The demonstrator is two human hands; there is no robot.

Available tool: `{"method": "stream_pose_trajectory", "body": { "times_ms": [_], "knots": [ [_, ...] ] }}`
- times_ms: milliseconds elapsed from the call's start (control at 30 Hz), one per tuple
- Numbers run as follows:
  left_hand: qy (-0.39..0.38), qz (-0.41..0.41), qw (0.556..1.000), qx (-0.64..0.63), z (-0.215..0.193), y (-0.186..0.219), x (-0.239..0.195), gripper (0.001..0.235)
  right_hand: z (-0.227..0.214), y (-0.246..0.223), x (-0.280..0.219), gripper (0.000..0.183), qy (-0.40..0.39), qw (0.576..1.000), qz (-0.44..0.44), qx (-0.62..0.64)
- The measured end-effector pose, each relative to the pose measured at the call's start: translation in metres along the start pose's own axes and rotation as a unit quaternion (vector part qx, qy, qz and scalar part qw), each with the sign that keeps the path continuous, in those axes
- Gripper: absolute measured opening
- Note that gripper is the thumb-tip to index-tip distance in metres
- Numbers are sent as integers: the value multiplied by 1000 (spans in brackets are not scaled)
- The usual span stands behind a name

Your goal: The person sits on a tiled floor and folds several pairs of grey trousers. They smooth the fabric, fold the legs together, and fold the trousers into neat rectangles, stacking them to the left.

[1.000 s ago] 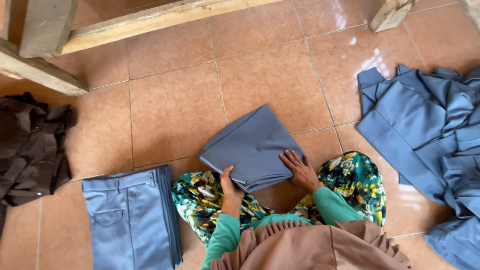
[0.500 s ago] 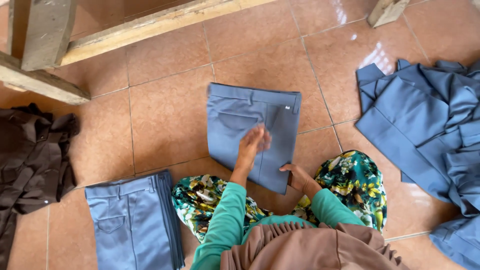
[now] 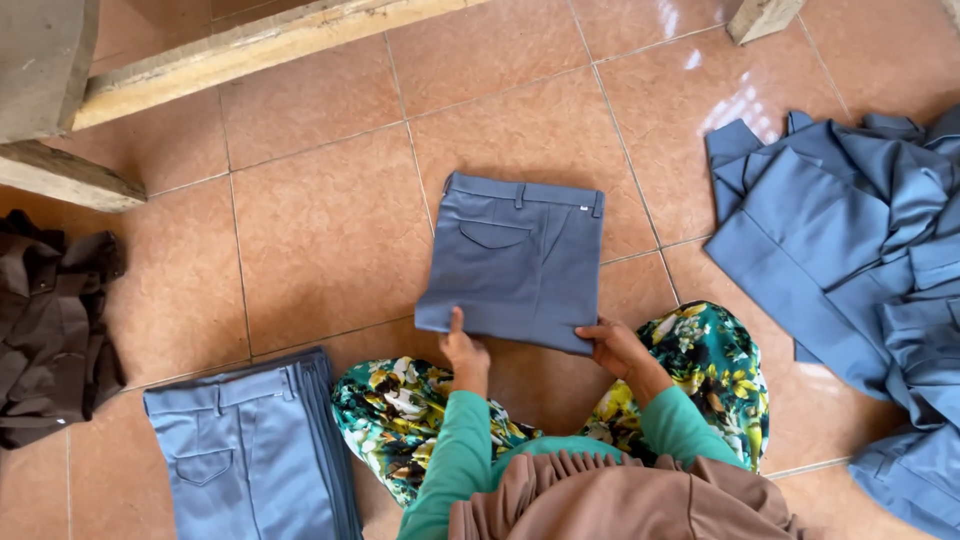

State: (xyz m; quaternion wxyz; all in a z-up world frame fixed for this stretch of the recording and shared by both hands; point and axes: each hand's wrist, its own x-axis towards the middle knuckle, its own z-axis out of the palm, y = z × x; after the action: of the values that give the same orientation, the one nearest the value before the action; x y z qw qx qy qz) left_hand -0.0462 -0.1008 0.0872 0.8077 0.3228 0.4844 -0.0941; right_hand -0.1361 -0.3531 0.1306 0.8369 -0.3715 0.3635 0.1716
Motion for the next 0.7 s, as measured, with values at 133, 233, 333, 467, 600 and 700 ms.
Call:
{"method": "stream_pose_trajectory", "body": {
  "times_ms": [133, 233, 333, 467, 600, 700],
  "knots": [
    [54, 300, 952, 24, -35, 9, 45, 31, -23, 3, 2, 78, 19, 1000, 0, -15],
    [113, 379, 896, 201, -62, 4, 47, 45, -51, 33, 22, 72, 77, 994, -5, -72],
    [105, 495, 715, 483, -55, -15, 26, 60, -54, 34, 37, 64, 188, 930, -115, -293],
    [-78, 619, 348, 699, -4, -44, -22, 59, -2, 31, 39, 56, 271, 549, -415, -673],
    [-216, 482, 285, 800, 12, -53, 7, 58, 25, 34, 70, 63, 215, 490, -432, -726],
    [-182, 481, 266, 816, 14, -30, 39, 60, 6, 35, 92, 67, 198, 499, -358, -764]
  ]
}}
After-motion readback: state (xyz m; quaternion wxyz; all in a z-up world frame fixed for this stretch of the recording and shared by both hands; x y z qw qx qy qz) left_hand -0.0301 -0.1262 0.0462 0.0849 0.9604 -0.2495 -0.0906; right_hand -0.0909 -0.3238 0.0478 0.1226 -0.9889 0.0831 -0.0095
